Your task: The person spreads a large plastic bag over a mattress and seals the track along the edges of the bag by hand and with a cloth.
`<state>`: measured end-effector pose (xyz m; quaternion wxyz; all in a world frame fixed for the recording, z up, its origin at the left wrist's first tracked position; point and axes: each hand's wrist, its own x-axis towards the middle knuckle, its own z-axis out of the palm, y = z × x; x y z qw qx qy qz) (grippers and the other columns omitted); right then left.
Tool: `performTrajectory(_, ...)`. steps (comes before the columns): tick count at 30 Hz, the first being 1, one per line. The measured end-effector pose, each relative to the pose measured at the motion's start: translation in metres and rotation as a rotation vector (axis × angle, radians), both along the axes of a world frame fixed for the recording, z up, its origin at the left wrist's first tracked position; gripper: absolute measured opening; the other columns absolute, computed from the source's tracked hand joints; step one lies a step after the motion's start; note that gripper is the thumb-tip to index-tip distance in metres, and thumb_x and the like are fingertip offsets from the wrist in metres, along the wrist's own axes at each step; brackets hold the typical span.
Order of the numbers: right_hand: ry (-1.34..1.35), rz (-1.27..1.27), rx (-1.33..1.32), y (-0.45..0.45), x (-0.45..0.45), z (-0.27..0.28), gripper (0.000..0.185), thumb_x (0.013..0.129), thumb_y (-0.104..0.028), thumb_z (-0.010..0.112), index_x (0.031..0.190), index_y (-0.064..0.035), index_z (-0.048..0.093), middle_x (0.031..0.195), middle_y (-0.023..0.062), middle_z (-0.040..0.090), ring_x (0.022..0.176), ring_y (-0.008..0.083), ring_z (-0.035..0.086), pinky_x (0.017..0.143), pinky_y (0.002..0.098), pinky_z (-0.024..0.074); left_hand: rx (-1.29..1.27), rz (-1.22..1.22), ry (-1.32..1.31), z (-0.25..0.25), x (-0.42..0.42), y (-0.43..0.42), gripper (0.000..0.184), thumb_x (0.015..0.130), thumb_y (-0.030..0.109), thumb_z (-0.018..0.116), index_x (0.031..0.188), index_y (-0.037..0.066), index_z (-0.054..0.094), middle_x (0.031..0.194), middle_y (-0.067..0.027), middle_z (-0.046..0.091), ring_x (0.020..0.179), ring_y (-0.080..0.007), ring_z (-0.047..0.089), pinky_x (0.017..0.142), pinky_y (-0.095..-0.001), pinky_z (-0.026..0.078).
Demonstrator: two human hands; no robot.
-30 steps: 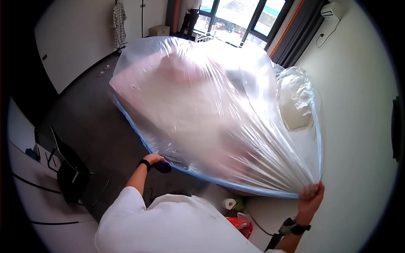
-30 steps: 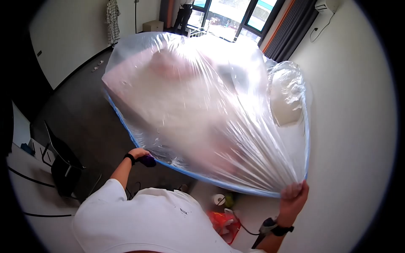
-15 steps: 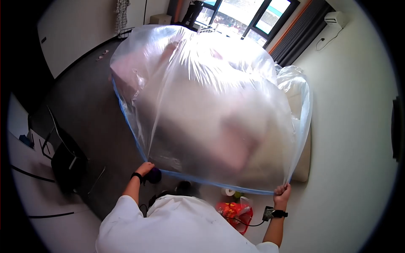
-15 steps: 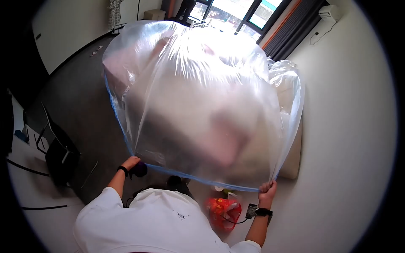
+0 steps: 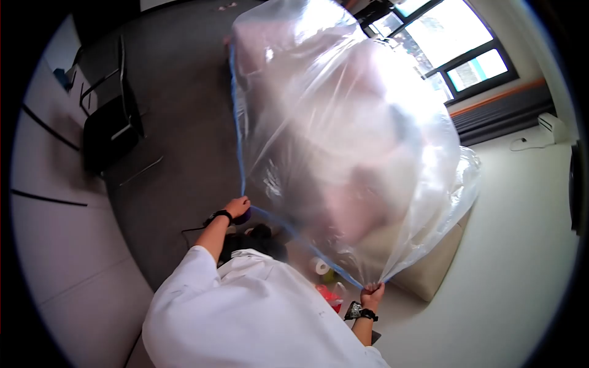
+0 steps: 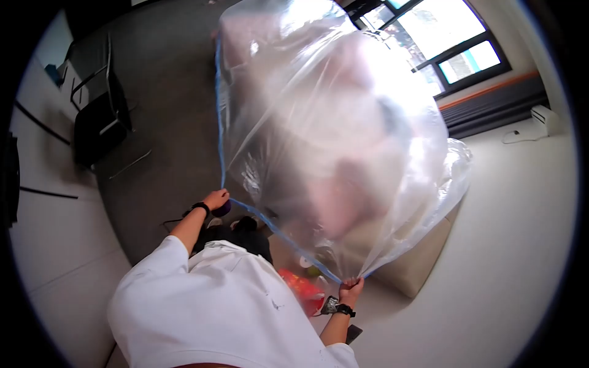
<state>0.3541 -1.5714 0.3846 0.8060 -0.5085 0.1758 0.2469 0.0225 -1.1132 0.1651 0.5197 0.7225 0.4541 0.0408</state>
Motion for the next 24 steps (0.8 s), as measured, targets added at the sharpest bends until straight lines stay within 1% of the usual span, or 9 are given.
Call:
performTrajectory(2,0.057,0.001,0.040,0.022,-0.016,0.009,0.030,0.090,-0.028,0.043,0.064,-0.0139,0.041,0.050,-0.0017,0.029,0.046,0.0122,0.031,0.047,0.0270,0.0297,-0.077,-0.005,0.028,0.002,0.000,-0.017,0.039,0.085,0.035,0.045,0.112,0.008,0.051,0.102,-0.0219,0.060,0.098,-0.0397,0.055,0.083,-0.0453,0.044)
performTrajectory(7,0.145,0.098,0.185,0.063,-0.055,0.010,0.026,0.089,-0.025,0.045,0.066,-0.0126,0.044,0.055,-0.0003,0.039,0.055,0.0136,0.038,0.058,0.0292,0.0352,-0.143,-0.101,0.071,-0.008,-0.003,-0.031,0.042,0.084,0.033,0.048,0.119,0.009,0.046,0.109,-0.0241,0.057,0.101,-0.0403,0.054,0.087,-0.0449,0.042)
performTrajectory(9,0.197,0.172,0.248,0.066,-0.064,0.008,0.024,0.088,-0.022,0.047,0.067,-0.0116,0.046,0.057,0.0006,0.041,0.057,0.0140,0.040,0.063,0.0299,0.0358,-0.142,-0.095,0.158,0.013,0.001,-0.030,0.045,0.083,0.032,0.050,0.121,0.010,0.045,0.110,-0.0238,0.057,0.102,-0.0393,0.054,0.087,-0.0440,0.042)
performTrajectory(11,0.226,0.112,0.193,0.069,-0.070,0.007,0.022,0.085,-0.022,0.050,0.067,-0.0106,0.047,0.058,0.0012,0.042,0.058,0.0150,0.041,0.063,0.0303,0.0363,-0.167,-0.133,0.182,0.024,0.005,-0.031,0.047,0.082,0.032,0.050,0.123,0.010,0.044,0.111,-0.0241,0.057,0.102,-0.0392,0.054,0.088,-0.0437,0.042)
performTrajectory(17,0.253,0.224,0.132,0.106,-0.089,0.028,0.017,0.083,-0.022,0.052,0.070,-0.0103,0.050,0.064,0.0019,0.048,0.064,0.0165,0.045,0.072,0.0321,0.0384,-0.182,-0.369,0.242,0.058,0.018,-0.028,0.057,0.079,0.030,0.053,0.130,0.009,0.039,0.110,-0.0259,0.057,0.101,-0.0383,0.055,0.087,-0.0439,0.043)
performTrajectory(19,0.324,0.419,0.140,0.120,-0.094,0.011,0.013,0.083,-0.020,0.052,0.074,-0.0110,0.052,0.069,0.0025,0.052,0.069,0.0175,0.049,0.076,0.0337,0.0388,-0.101,-0.461,0.294,0.064,0.022,-0.031,0.060,0.078,0.030,0.055,0.131,0.009,0.036,0.107,-0.0258,0.058,0.100,-0.0379,0.056,0.085,-0.0447,0.044)
performTrajectory(20,0.330,0.413,0.139,0.134,-0.103,0.007,0.013,0.083,-0.020,0.052,0.074,-0.0110,0.052,0.069,0.0025,0.052,0.069,0.0175,0.049,0.076,0.0337,0.0388,-0.072,-0.480,0.276,0.055,0.022,-0.037,0.060,0.078,0.030,0.055,0.130,0.008,0.036,0.103,-0.0254,0.059,0.097,-0.0383,0.057,0.083,-0.0458,0.044)
performTrajectory(23,0.360,0.505,-0.079,0.163,-0.112,0.003,0.010,0.083,-0.019,0.053,0.076,-0.0109,0.054,0.072,0.0030,0.053,0.073,0.0187,0.050,0.076,0.0349,0.0391,-0.075,-0.459,0.301,0.063,0.032,-0.050,0.057,0.078,0.031,0.055,0.127,0.007,0.038,0.102,-0.0249,0.060,0.094,-0.0392,0.058,0.081,-0.0460,0.045)
performTrajectory(24,0.199,0.670,-0.031,0.155,-0.106,-0.023,0.010,0.084,-0.018,0.053,0.078,-0.0108,0.055,0.073,0.0029,0.054,0.075,0.0191,0.051,0.076,0.0353,0.0392,-0.090,-0.471,0.311,0.064,0.032,-0.053,0.057,0.078,0.031,0.055,0.127,0.007,0.038,0.102,-0.0249,0.060,0.094,-0.0392,0.058,0.081,-0.0460,0.045)
